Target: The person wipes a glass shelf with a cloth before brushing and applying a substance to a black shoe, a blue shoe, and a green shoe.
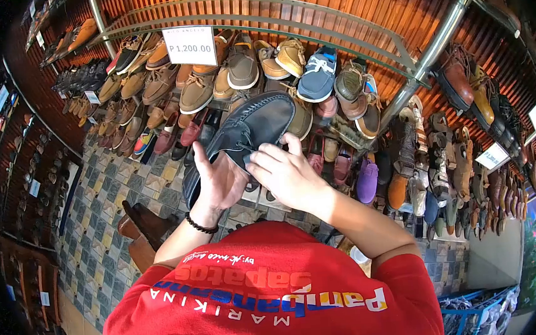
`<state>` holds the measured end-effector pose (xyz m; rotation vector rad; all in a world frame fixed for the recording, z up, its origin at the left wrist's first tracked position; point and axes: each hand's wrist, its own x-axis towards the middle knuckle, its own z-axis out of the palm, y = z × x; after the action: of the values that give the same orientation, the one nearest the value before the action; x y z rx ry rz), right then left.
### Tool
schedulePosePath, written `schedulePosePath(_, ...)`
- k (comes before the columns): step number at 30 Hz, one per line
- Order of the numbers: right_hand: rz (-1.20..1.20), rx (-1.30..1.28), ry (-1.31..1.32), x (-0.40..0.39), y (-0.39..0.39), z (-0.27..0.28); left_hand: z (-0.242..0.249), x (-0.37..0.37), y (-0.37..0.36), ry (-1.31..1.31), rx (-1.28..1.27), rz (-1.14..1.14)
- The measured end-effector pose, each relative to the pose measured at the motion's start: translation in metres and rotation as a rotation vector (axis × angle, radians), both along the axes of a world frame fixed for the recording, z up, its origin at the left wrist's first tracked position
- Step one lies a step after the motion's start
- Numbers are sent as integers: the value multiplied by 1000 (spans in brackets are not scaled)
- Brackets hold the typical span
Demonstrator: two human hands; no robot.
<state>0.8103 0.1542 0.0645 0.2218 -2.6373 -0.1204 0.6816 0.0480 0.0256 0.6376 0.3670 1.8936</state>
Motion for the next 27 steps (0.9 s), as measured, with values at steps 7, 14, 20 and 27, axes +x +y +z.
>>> schedulePosePath(7,-154,-11,145,-4,-15,-4,2,0,-6,-3,23,46)
schedulePosePath(14,-150,-18,252,-13,-24,-11,-1,3,-7,77,-11,92)
schedulePosePath(20,-135,-626,401,12,7,34,8,-16,-19,-131,79,117)
schedulePosePath(27,-199,-500,660,-31,0,-2,9,-14,-10,-328,28,162)
